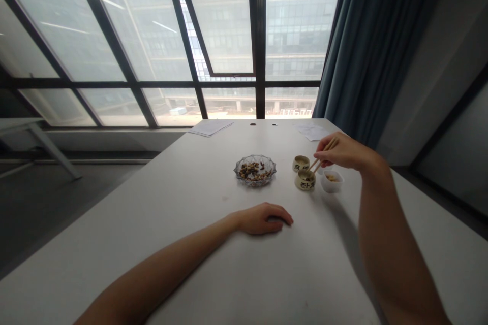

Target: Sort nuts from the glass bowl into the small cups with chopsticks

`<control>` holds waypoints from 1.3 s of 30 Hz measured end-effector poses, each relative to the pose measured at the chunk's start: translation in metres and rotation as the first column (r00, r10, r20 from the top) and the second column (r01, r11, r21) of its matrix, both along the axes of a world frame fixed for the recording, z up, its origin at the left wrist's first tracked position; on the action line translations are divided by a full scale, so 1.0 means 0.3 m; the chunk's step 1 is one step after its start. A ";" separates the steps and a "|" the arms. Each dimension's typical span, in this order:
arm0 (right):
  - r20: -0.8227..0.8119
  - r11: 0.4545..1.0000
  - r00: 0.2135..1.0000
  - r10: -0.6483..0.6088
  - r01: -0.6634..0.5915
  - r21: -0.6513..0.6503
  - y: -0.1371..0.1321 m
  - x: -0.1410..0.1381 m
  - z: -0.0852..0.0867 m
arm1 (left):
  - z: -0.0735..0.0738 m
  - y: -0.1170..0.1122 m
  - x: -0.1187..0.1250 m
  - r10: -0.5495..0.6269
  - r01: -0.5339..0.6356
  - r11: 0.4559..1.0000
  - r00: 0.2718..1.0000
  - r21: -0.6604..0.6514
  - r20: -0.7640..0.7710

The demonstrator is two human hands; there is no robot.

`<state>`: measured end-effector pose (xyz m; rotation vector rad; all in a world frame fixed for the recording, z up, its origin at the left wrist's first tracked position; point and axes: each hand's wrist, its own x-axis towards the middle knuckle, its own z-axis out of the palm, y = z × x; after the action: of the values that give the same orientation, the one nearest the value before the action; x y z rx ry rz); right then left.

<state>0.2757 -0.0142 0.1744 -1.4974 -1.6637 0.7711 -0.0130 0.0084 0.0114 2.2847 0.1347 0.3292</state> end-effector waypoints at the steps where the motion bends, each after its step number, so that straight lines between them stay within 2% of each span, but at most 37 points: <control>1: -0.007 1.000 1.000 0.010 -0.010 -0.008 0.001 -0.001 -0.001 | 0.000 0.000 0.000 0.000 0.000 1.000 1.000 -0.001 -0.001; 8: 0.020 1.000 0.999 0.026 -0.026 0.010 -0.003 0.009 -0.001 | 0.000 0.001 0.000 -0.002 0.002 1.000 1.000 -0.002 -0.003; 13: 0.031 0.994 0.999 -0.022 0.018 0.106 -0.019 0.021 0.006 | -0.002 0.002 -0.001 0.005 -0.005 1.000 1.000 -0.004 0.004; 18: -0.132 0.933 0.978 -0.161 0.195 0.304 0.014 -0.039 0.011 | -0.002 0.002 -0.002 -0.004 0.004 1.000 1.000 0.003 0.004; 22: -0.236 0.903 0.967 -0.093 0.182 0.390 0.069 -0.119 -0.006 | -0.006 0.003 -0.001 0.006 -0.006 1.000 1.000 -0.001 -0.001; 24: -0.253 0.913 0.967 -0.024 0.124 0.387 0.102 -0.163 -0.033 | -0.009 0.004 -0.001 0.010 -0.010 1.000 1.000 -0.003 0.004; 27: -0.272 0.937 0.961 0.047 0.052 0.347 0.162 -0.226 -0.104 | -0.012 0.005 -0.001 0.009 -0.009 1.000 1.000 -0.002 0.009; 31: -0.265 0.965 0.961 0.078 -0.006 0.261 0.247 -0.289 -0.229 | -0.011 0.005 -0.001 0.007 -0.007 1.000 1.000 -0.002 0.004; 34: -0.231 0.977 0.968 0.095 -0.046 0.209 0.292 -0.307 -0.302 | -0.011 0.005 -0.001 0.006 -0.006 1.000 1.000 0.000 0.006; 39: -0.240 0.983 0.967 0.085 -0.041 0.180 0.315 -0.314 -0.346 | -0.019 0.007 0.000 -0.014 0.014 1.000 1.000 0.011 0.018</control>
<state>0.1814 0.0803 0.0706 -1.1815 -1.5536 0.7900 -0.0129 0.0104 0.0058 2.2917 0.1079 0.3442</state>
